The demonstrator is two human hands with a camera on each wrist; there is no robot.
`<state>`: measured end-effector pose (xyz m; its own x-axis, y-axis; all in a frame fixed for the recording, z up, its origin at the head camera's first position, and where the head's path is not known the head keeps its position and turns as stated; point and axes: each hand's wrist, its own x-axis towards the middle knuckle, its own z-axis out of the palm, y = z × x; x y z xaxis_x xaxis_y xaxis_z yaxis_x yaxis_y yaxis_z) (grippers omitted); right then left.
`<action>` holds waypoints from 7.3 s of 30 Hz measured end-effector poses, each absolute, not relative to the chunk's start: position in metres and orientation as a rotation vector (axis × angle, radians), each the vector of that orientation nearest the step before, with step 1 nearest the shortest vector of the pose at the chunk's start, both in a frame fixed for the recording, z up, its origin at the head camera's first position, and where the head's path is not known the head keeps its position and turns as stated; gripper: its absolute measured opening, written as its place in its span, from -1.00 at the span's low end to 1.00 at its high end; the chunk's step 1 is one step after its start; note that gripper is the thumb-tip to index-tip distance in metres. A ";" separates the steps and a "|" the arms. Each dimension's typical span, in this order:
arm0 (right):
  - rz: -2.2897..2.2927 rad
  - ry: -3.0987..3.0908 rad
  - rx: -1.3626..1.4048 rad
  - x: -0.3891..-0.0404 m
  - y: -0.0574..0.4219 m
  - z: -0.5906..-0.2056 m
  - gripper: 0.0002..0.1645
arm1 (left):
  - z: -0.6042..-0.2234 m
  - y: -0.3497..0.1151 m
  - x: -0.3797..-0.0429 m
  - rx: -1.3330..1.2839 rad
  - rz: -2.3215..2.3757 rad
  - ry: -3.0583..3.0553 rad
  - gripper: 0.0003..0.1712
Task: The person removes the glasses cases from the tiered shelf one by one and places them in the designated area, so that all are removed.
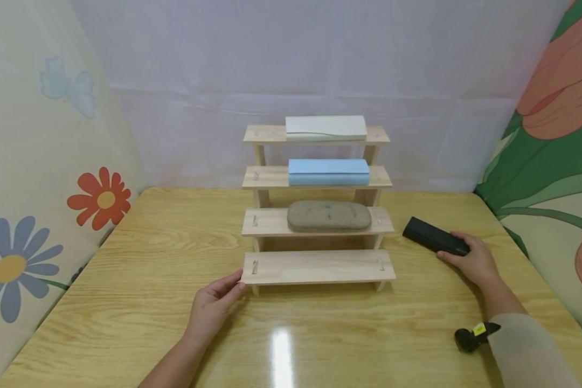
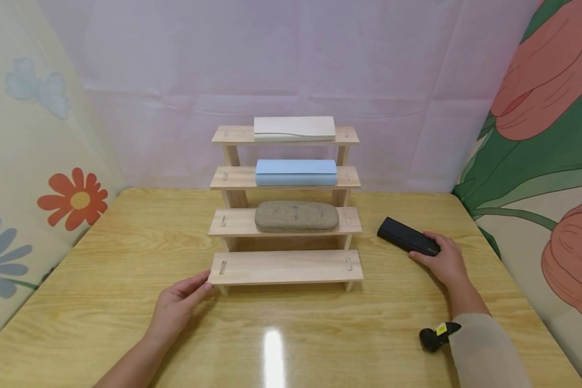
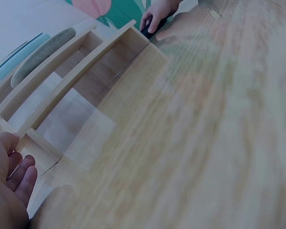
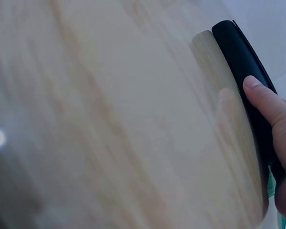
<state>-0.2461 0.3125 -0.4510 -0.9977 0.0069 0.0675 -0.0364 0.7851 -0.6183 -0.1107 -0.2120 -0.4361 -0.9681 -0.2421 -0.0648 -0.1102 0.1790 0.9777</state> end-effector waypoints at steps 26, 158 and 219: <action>1.077 -2.862 -0.094 -0.231 0.324 -0.450 -0.02 | -0.436 -0.212 -0.111 0.367 -1.917 -2.316 -0.58; 1.434 -2.717 0.504 -0.234 0.173 -0.354 -0.21 | -0.436 -0.214 -0.109 0.353 -1.907 -2.350 -0.55; 1.353 -2.851 0.711 -0.256 0.110 -0.349 -0.11 | -0.439 -0.216 -0.108 0.352 -1.906 -2.360 -0.56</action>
<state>-0.2557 0.1100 -0.3489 -0.8992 -0.4256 0.1014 -0.3477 0.5544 -0.7561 -0.1078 -0.2156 -0.4389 -0.9697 -0.2321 -0.0759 -0.1231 0.1962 0.9728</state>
